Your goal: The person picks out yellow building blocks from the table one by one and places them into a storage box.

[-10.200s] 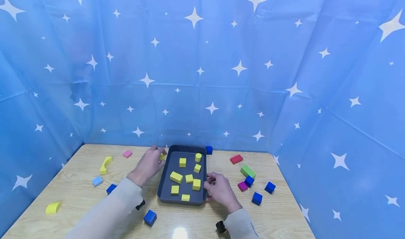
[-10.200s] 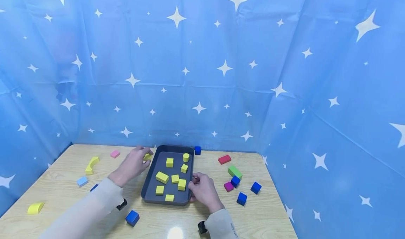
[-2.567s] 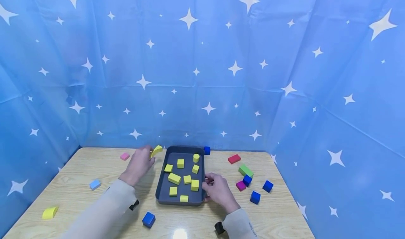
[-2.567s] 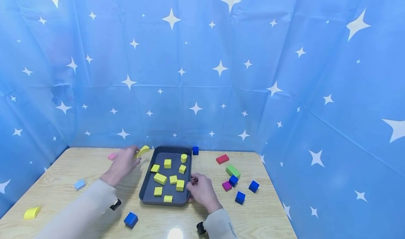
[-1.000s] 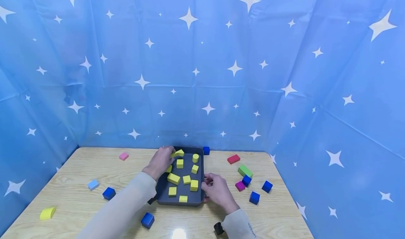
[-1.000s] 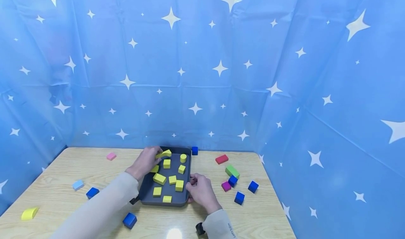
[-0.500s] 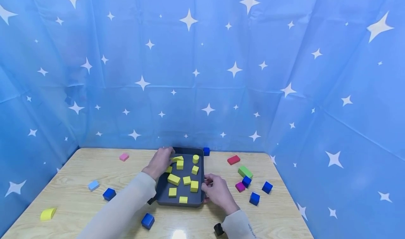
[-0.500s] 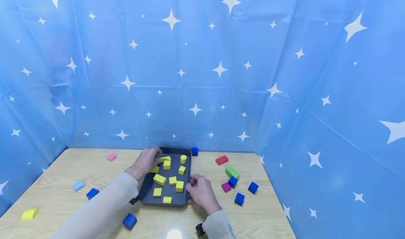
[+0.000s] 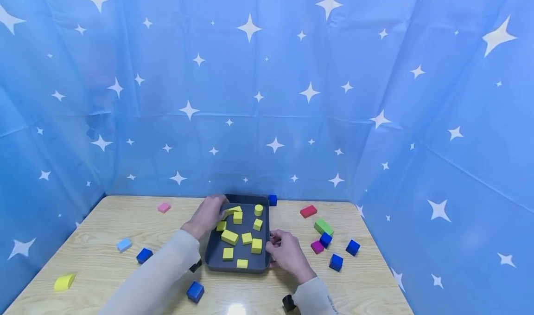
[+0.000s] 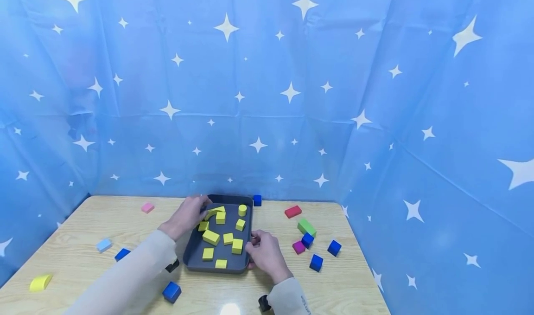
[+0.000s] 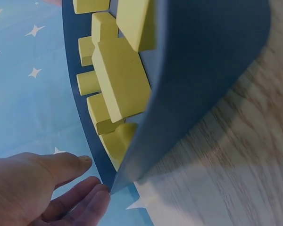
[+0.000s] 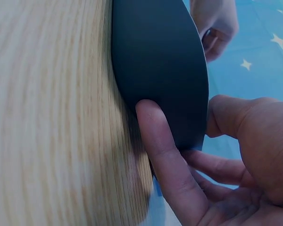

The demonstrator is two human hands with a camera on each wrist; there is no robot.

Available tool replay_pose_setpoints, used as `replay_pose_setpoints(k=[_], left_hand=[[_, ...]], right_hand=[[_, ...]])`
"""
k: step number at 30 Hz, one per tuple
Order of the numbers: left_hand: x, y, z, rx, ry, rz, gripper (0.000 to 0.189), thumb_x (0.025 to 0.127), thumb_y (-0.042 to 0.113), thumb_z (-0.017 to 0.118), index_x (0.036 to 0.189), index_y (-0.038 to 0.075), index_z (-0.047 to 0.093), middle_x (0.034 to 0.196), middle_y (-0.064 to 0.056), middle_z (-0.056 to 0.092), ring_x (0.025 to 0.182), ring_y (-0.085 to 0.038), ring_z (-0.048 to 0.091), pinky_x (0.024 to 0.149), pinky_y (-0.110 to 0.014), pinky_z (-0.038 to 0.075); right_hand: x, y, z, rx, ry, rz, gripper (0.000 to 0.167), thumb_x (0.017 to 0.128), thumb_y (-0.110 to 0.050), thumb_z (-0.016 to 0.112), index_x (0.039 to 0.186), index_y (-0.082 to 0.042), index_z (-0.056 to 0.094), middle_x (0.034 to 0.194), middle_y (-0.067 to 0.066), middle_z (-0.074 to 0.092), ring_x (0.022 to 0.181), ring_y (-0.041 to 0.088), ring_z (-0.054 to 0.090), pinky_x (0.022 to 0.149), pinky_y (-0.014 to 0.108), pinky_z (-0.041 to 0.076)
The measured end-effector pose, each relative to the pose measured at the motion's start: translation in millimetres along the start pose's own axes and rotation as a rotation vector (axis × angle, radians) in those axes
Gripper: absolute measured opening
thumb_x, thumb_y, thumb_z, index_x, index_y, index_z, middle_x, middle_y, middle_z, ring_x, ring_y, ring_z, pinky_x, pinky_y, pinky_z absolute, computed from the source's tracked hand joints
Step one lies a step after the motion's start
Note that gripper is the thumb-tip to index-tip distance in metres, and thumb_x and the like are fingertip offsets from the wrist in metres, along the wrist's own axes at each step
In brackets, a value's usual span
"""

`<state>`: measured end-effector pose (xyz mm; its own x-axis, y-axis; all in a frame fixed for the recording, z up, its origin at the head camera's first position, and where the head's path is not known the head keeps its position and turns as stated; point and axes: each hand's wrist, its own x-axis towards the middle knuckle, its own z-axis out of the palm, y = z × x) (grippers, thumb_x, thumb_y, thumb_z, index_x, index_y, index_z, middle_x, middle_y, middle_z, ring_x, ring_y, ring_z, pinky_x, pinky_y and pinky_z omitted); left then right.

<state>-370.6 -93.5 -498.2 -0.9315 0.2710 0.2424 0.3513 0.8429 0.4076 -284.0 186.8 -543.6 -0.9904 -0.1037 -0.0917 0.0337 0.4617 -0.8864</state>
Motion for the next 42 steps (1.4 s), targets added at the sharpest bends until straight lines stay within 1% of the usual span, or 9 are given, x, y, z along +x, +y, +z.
replay_pose_setpoints(k=[11,17,19,23,26,32,35,39,42], left_hand=[[-7.4,-1.1,-3.6,-0.018,-0.02,-0.064,0.029,0.107,0.007,0.082,0.135,-0.002,0.081,0.131,-0.022,0.081,0.116,-0.034,0.081,0.1,-0.051,0.071],[-14.4,-1.3,-4.6,-0.007,-0.027,-0.066,0.028,0.108,0.012,0.082,0.134,0.0,0.082,0.134,-0.021,0.082,0.12,-0.035,0.081,0.101,-0.053,0.07],[-17.3,-1.7,-5.0,-0.001,-0.03,-0.066,0.027,0.108,0.013,0.082,0.132,0.001,0.082,0.132,-0.021,0.083,0.115,-0.033,0.081,0.098,-0.051,0.071],[-22.5,-3.1,-5.9,0.009,-0.029,-0.068,0.026,0.109,0.016,0.082,0.131,0.001,0.082,0.124,-0.019,0.082,0.099,-0.024,0.076,0.086,-0.045,0.069],[-26.5,-4.4,-7.2,0.013,-0.026,-0.071,0.027,0.109,0.017,0.082,0.132,0.001,0.082,0.12,-0.018,0.082,0.094,-0.022,0.073,0.082,-0.043,0.068],[-37.2,-8.3,-13.4,0.016,-0.019,-0.096,0.03,0.11,0.018,0.082,0.135,0.002,0.08,0.124,-0.017,0.08,0.097,-0.022,0.073,0.088,-0.047,0.07],[-43.1,-10.1,-18.3,0.016,-0.012,-0.105,0.03,0.109,0.019,0.082,0.135,0.003,0.081,0.125,-0.017,0.08,0.098,-0.024,0.074,0.088,-0.049,0.07],[-51.7,-13.4,-25.8,0.02,0.002,-0.101,0.03,0.109,0.018,0.081,0.135,0.004,0.081,0.129,-0.02,0.081,0.107,-0.031,0.08,0.093,-0.054,0.071],[-61.2,-18.8,-32.2,0.019,0.012,-0.106,0.031,0.109,0.018,0.081,0.137,0.004,0.081,0.133,-0.021,0.081,0.113,-0.034,0.081,0.096,-0.056,0.071]], right_hand=[[-0.6,0,0,-0.002,0.001,-0.003,0.049,0.11,-0.009,0.073,0.156,0.005,0.067,0.123,0.017,0.074,0.096,0.02,0.077,0.065,0.036,0.072],[-1.9,0,0,0.01,-0.006,-0.011,0.049,0.11,-0.009,0.073,0.156,0.005,0.067,0.122,0.017,0.074,0.097,0.02,0.077,0.065,0.036,0.072],[-2.5,0,1,0.008,-0.006,-0.013,0.051,0.11,-0.009,0.073,0.158,0.005,0.065,0.123,0.017,0.074,0.097,0.021,0.077,0.065,0.037,0.072],[-2.8,1,1,-0.004,0.002,-0.018,0.057,0.11,-0.009,0.073,0.165,0.001,0.059,0.126,0.019,0.073,0.097,0.021,0.077,0.064,0.037,0.072],[-2.5,1,1,-0.015,0.008,-0.02,0.062,0.11,-0.009,0.073,0.17,-0.002,0.055,0.127,0.019,0.073,0.098,0.022,0.077,0.063,0.037,0.071],[-2.2,-1,1,-0.029,0.014,-0.021,0.064,0.109,-0.009,0.073,0.171,-0.005,0.055,0.126,0.018,0.073,0.099,0.022,0.076,0.063,0.036,0.071],[-2.3,-1,2,-0.031,0.014,-0.023,0.064,0.109,-0.009,0.072,0.171,-0.005,0.055,0.126,0.018,0.073,0.099,0.022,0.076,0.063,0.036,0.071],[-3.3,0,2,-0.028,0.016,-0.021,0.064,0.109,-0.008,0.072,0.171,-0.007,0.056,0.126,0.018,0.072,0.1,0.022,0.076,0.064,0.036,0.071],[-4.6,0,2,-0.025,0.014,-0.023,0.064,0.109,-0.009,0.072,0.171,-0.006,0.056,0.125,0.018,0.072,0.1,0.023,0.075,0.063,0.037,0.071]])
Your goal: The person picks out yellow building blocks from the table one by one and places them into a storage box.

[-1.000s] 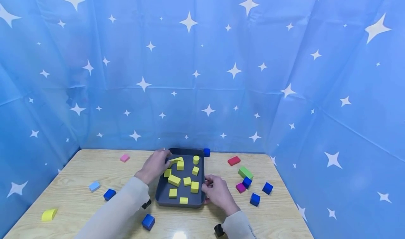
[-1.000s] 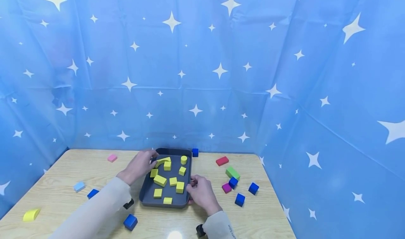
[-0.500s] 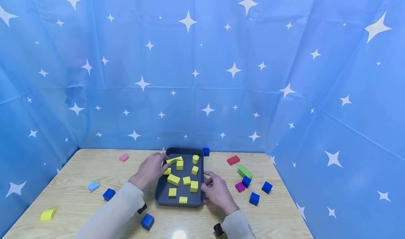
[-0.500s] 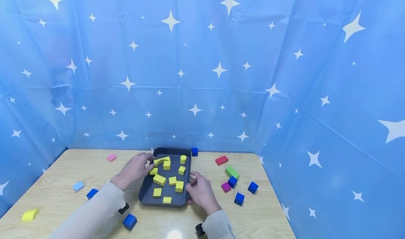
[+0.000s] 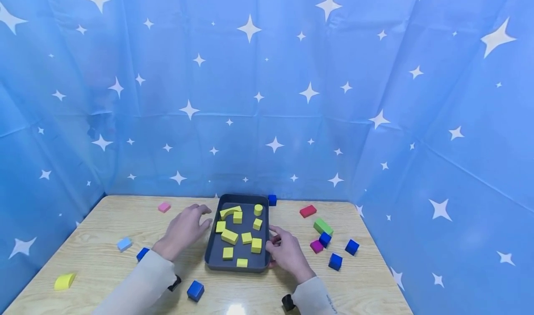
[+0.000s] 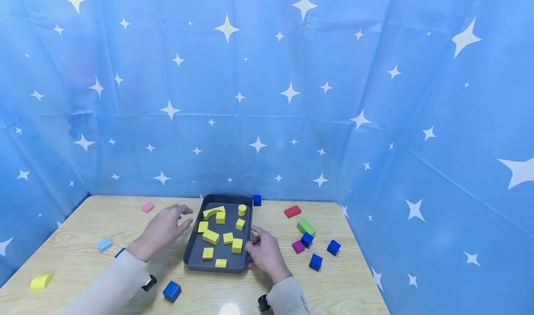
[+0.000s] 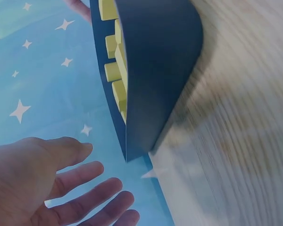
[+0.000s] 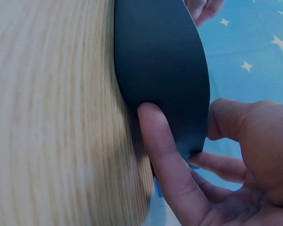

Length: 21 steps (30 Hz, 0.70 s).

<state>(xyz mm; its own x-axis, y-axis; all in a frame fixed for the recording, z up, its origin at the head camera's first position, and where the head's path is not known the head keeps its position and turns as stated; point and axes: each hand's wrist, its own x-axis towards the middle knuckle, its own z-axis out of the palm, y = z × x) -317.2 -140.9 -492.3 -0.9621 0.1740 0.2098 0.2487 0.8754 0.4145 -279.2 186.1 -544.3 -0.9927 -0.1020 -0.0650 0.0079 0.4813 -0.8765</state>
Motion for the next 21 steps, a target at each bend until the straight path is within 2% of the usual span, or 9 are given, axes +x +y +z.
replay_pose_setpoints(k=[6,12,15,18,21], left_hand=[[-19.2,-19.3,-17.5,-0.021,0.035,0.019,0.031,0.107,0.018,0.083,0.134,0.003,0.081,0.131,-0.023,0.082,0.099,-0.028,0.079,0.084,-0.053,0.07],[-40.2,-40.7,-33.9,-0.015,0.059,0.006,0.033,0.103,0.014,0.087,0.134,0.003,0.081,0.131,-0.022,0.082,0.096,-0.029,0.079,0.08,-0.053,0.069],[-51.4,-51.4,-40.7,-0.012,0.073,-0.003,0.034,0.102,0.012,0.089,0.135,0.004,0.081,0.137,-0.025,0.081,0.092,-0.026,0.078,0.076,-0.05,0.067],[-60.0,-60.8,-48.7,-0.002,0.092,-0.011,0.036,0.101,0.012,0.09,0.135,0.004,0.081,0.135,-0.026,0.081,0.083,-0.021,0.073,0.068,-0.045,0.064],[-68.6,-69.2,-56.2,0.014,0.105,-0.015,0.037,0.1,0.011,0.091,0.134,0.004,0.081,0.127,-0.025,0.082,0.089,-0.028,0.078,0.067,-0.046,0.064]], right_hand=[[0.3,-1,-1,-0.002,0.001,-0.009,0.064,0.108,-0.009,0.072,0.171,-0.006,0.057,0.122,0.015,0.073,0.099,0.022,0.075,0.063,0.036,0.071],[1.2,0,-2,-0.008,0.001,0.002,0.066,0.107,-0.009,0.073,0.171,-0.007,0.058,0.12,0.014,0.074,0.099,0.021,0.076,0.062,0.037,0.071],[1.0,0,-1,-0.005,0.0,0.008,0.066,0.107,-0.009,0.073,0.171,-0.008,0.057,0.121,0.015,0.074,0.098,0.021,0.076,0.062,0.037,0.071],[0.9,0,0,-0.005,0.003,0.008,0.065,0.108,-0.009,0.072,0.172,-0.009,0.057,0.121,0.015,0.073,0.098,0.021,0.075,0.063,0.037,0.071],[-0.5,0,1,-0.016,0.009,0.007,0.065,0.109,-0.008,0.072,0.172,-0.009,0.057,0.122,0.015,0.073,0.101,0.022,0.075,0.063,0.037,0.071]])
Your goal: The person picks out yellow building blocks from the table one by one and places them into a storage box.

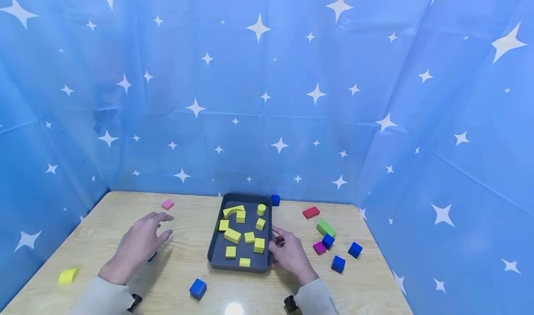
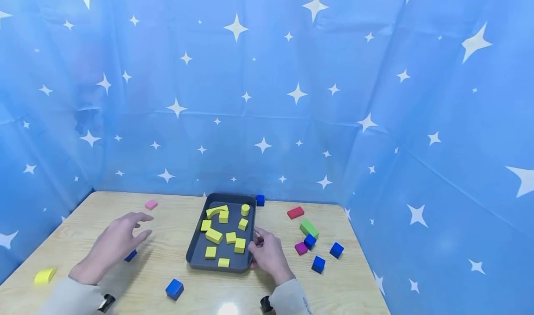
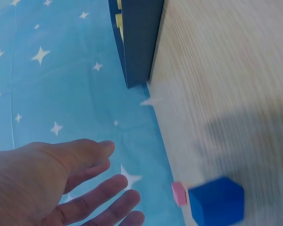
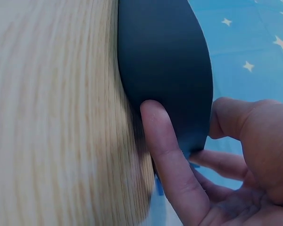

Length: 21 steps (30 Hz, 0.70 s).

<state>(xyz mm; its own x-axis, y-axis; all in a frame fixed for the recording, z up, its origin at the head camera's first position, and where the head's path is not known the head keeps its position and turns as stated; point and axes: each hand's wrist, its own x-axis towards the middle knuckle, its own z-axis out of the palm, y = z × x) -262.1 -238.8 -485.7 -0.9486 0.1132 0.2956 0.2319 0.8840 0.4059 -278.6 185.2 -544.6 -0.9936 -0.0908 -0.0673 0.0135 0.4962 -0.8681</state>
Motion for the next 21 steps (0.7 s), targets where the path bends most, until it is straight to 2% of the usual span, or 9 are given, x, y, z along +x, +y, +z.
replay_pose_setpoints(k=[4,6,12,21], left_hand=[[-9.4,-11.2,-10.8,0.01,-0.009,-0.036,0.039,0.1,0.011,0.091,0.136,0.003,0.08,0.128,-0.026,0.081,0.105,-0.042,0.082,0.073,-0.052,0.068],[-14.9,-18.6,-17.1,0.01,-0.022,-0.074,0.04,0.101,0.012,0.09,0.139,0.002,0.079,0.132,-0.029,0.079,0.108,-0.044,0.081,0.074,-0.054,0.068],[-31.8,-44.7,-30.6,0.02,-0.076,-0.185,0.044,0.106,0.019,0.083,0.144,-0.002,0.074,0.139,-0.037,0.074,0.11,-0.05,0.078,0.078,-0.061,0.067],[-55.5,-76.2,-40.3,0.044,-0.098,-0.288,0.048,0.106,0.022,0.083,0.146,-0.004,0.072,0.137,-0.043,0.069,0.106,-0.058,0.074,0.069,-0.058,0.064]], right_hand=[[0.4,0,-1,-0.014,0.008,-0.006,0.065,0.108,-0.008,0.072,0.172,-0.009,0.058,0.122,0.016,0.074,0.103,0.023,0.074,0.063,0.036,0.071],[1.4,-1,-1,-0.014,0.005,-0.014,0.065,0.108,-0.008,0.072,0.172,-0.009,0.058,0.121,0.016,0.074,0.103,0.023,0.074,0.063,0.036,0.071],[-0.6,1,-1,-0.009,-0.001,-0.003,0.065,0.11,-0.01,0.073,0.173,-0.011,0.057,0.124,0.016,0.074,0.102,0.022,0.074,0.064,0.036,0.071],[-0.5,1,1,-0.001,0.012,0.022,0.064,0.111,-0.011,0.073,0.173,-0.014,0.057,0.127,0.016,0.074,0.102,0.022,0.074,0.065,0.034,0.071]])
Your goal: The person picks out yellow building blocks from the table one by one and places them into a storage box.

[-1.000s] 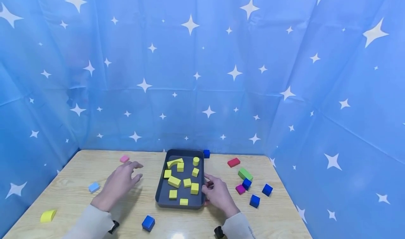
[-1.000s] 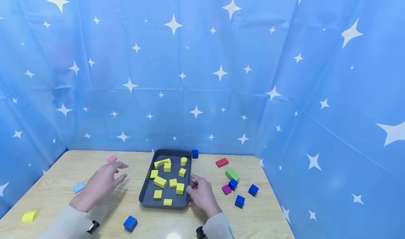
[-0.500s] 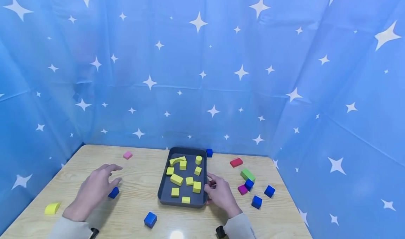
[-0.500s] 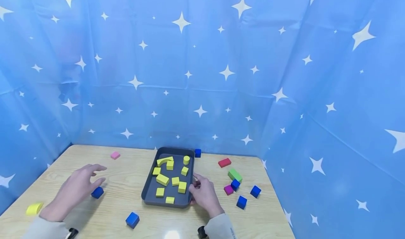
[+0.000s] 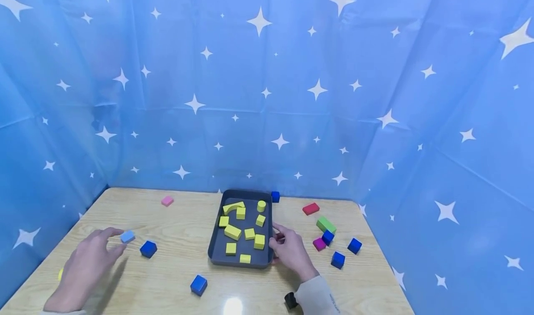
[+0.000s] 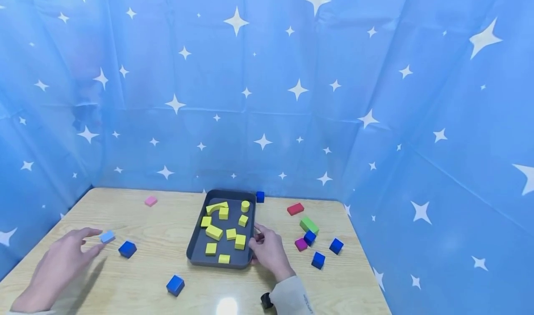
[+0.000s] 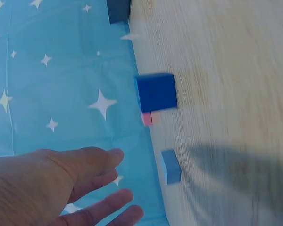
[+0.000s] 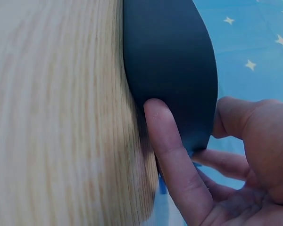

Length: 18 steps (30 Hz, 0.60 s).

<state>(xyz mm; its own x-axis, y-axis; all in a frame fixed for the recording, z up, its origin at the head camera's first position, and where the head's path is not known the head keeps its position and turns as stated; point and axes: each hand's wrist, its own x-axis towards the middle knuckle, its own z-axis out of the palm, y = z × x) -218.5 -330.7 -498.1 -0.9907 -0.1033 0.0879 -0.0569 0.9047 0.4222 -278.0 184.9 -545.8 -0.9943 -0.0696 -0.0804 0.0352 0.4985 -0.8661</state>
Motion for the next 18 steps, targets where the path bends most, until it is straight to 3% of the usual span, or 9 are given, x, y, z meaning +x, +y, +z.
replay_pose_setpoints(k=[6,12,15,18], left_hand=[[-12.8,-23.2,-1.3,0.037,-0.036,-0.097,0.058,0.102,0.023,0.086,0.145,-0.01,0.068,0.133,-0.049,0.064,0.102,-0.06,0.07,0.07,-0.063,0.063],[-25.4,-30.7,7.5,0.034,-0.126,-0.357,0.07,0.102,0.029,0.087,0.154,-0.01,0.059,0.147,-0.053,0.048,0.127,-0.076,0.051,0.097,-0.087,0.051],[-30.2,-28.6,12.3,0.089,-0.136,-0.468,0.075,0.1,0.027,0.089,0.155,-0.011,0.054,0.149,-0.053,0.043,0.136,-0.079,0.043,0.108,-0.091,0.047],[-33.3,-28.4,15.0,0.136,-0.154,-0.526,0.078,0.101,0.027,0.088,0.154,-0.015,0.049,0.145,-0.053,0.044,0.137,-0.079,0.043,0.111,-0.088,0.049]], right_hand=[[-6.4,6,3,0.009,-0.014,0.029,0.065,0.109,-0.009,0.073,0.172,-0.012,0.058,0.123,0.014,0.074,0.102,0.02,0.074,0.063,0.035,0.071],[-14.8,15,6,0.018,-0.016,0.033,0.067,0.106,-0.006,0.074,0.171,-0.008,0.058,0.119,0.013,0.074,0.101,0.02,0.074,0.063,0.037,0.071],[-17.0,17,7,0.03,-0.02,0.034,0.067,0.106,-0.005,0.074,0.171,-0.007,0.058,0.118,0.013,0.074,0.1,0.019,0.074,0.062,0.037,0.071],[-17.6,19,7,0.038,-0.021,0.025,0.067,0.106,-0.005,0.074,0.171,-0.005,0.058,0.118,0.014,0.074,0.1,0.019,0.074,0.062,0.038,0.071]])
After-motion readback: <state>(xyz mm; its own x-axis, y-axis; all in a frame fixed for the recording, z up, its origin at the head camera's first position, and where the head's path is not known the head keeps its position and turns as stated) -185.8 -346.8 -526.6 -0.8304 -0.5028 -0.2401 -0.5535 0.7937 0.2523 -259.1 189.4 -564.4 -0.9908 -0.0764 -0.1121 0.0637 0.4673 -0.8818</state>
